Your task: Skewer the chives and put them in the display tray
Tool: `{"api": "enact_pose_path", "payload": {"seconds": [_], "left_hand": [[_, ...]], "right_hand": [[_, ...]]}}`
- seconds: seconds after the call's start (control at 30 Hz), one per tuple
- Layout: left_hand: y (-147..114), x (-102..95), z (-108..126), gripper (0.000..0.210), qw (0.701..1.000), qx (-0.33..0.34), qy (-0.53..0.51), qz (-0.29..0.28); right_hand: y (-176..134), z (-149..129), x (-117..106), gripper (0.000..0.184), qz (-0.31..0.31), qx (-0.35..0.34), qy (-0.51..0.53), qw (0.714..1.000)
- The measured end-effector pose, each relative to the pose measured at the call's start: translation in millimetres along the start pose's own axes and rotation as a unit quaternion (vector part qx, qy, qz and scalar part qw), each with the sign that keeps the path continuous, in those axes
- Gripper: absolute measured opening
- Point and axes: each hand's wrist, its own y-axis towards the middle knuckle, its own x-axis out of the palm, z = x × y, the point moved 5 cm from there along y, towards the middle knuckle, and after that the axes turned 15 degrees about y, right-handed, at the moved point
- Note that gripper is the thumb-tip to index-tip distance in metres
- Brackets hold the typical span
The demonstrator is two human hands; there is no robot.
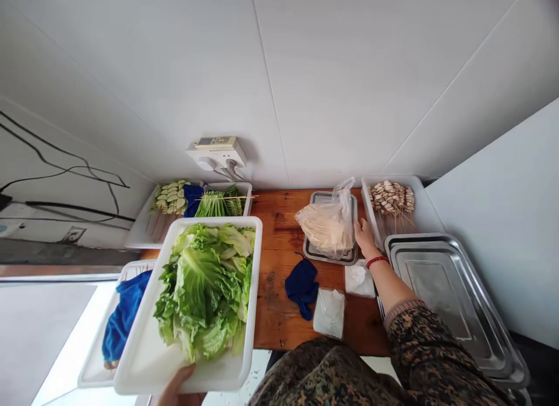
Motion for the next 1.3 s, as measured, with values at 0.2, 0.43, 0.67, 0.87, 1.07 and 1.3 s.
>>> {"api": "enact_pose_path", "payload": {"seconds": [0.2,0.43,0.67,0.87,1.07,1.3], "left_hand": [[11,-46.8,6,0.070,0.986,0.036,-0.108,0.124],[1,-103.7,4,0.061,0.973,0.074,-0.126,0.180],[-2,-108.7,-10,0.057,0.970,0.051,-0.136,0.195],[9,-105.6,-18,0.057,0.974,0.043,-0.136,0.177],[16,-91.5,-10,0.062,0.980,0.065,-0.111,0.150],[14,-67.0,4,0.054,0.983,0.066,-0.122,0.122]], "right_hand": [[-20,21,11,0.030,-0.015,-0.003,-0.007,1.000],[-33,20,69,0.045,-0.087,-0.050,-0.013,0.995],[-33,16,148,0.032,-0.154,-0.083,-0.049,0.983],[-37,-5,148,0.035,-0.159,-0.135,-0.092,0.974],[-88,-52,143,0.045,-0.215,-0.257,-0.142,0.931],[-112,-92,203,0.058,-0.374,-0.376,-0.256,0.808]]}}
